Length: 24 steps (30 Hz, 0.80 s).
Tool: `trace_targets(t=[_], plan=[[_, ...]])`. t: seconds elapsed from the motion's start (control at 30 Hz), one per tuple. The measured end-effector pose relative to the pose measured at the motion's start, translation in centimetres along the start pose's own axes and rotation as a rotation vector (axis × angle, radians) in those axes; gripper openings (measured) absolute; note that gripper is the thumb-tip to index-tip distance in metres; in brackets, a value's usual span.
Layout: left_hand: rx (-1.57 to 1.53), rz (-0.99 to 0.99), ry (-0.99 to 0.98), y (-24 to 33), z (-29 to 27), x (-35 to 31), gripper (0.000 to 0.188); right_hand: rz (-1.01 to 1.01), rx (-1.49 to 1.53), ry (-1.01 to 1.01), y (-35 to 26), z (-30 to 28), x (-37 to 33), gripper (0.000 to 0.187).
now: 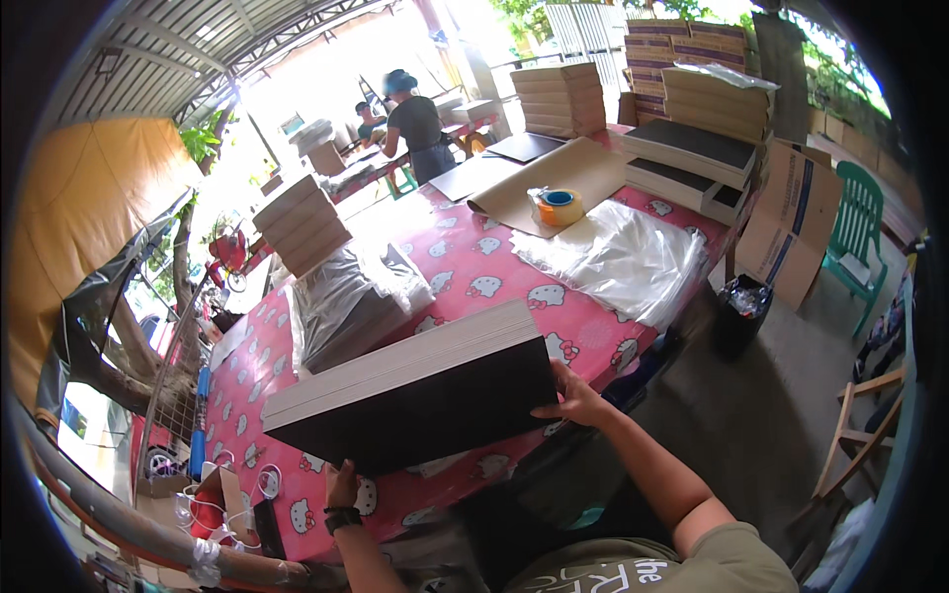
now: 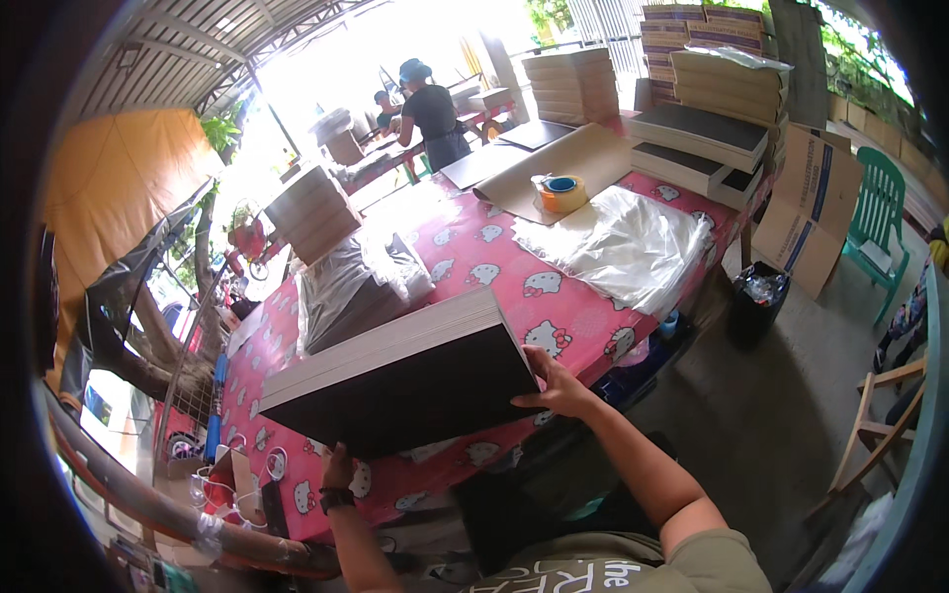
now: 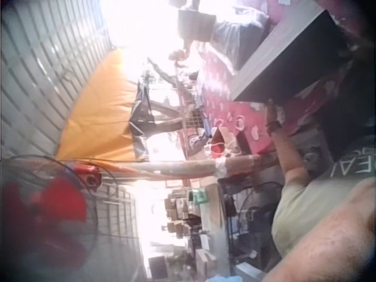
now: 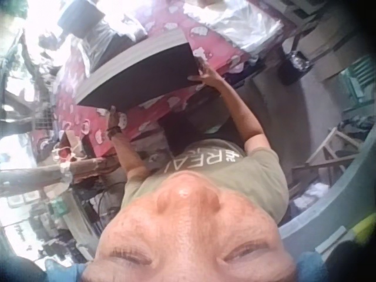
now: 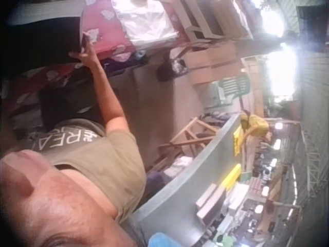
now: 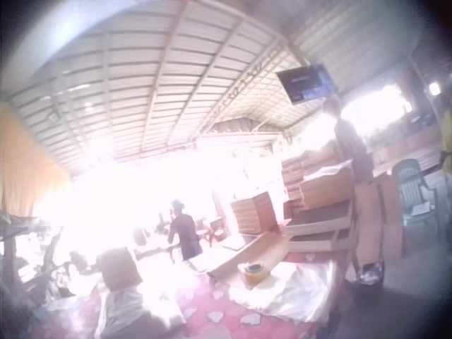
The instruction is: The person places a black flat item into a plastic bag, adds a white sheet, and then stacks the bagged items on top of a larger pile of black-covered booklets. The person then picks up the large stack of booklets to align them.
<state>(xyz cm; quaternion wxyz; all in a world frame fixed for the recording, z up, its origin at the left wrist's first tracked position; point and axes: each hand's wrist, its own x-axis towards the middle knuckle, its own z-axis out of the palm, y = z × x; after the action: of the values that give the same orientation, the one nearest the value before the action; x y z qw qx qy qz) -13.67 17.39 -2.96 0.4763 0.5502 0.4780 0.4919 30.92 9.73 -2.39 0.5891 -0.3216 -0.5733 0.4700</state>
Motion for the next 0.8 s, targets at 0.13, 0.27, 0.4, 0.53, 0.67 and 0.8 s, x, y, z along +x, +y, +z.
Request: trace_targets(t=[0.13, 0.27, 0.4, 0.53, 0.67, 0.8], plan=[[0.068, -0.023, 0.024, -1.1, -0.1, 0.2, 0.032, -0.009, 0.036, 0.026, -0.3, 0.0, -0.4, 0.074], [-0.049, 0.079, 0.067, -1.7, 1.3, -0.1, 0.035, 0.021, 0.067, 0.033, -0.8, 0.4, -0.5, 0.072], [-0.086, 0.088, 0.006, -1.4, 1.7, 0.0, 0.038, 0.017, 0.075, 0.068, -1.1, 0.9, -0.8, 0.069], [-0.071, 0.133, 0.057, -1.0, 2.2, -0.2, 0.035, 0.061, 0.073, 0.084, -1.4, 1.1, -0.9, 0.065], [-0.014, 0.144, 0.111, -1.8, 2.2, 0.1, 0.036, 0.086, 0.017, 0.099, -1.7, 1.1, -0.7, 0.069], [0.084, 0.029, 0.098, -1.9, 1.7, 0.5, 0.043, -0.066, 0.002, 0.140, -5.2, 2.8, 0.3, 0.076]])
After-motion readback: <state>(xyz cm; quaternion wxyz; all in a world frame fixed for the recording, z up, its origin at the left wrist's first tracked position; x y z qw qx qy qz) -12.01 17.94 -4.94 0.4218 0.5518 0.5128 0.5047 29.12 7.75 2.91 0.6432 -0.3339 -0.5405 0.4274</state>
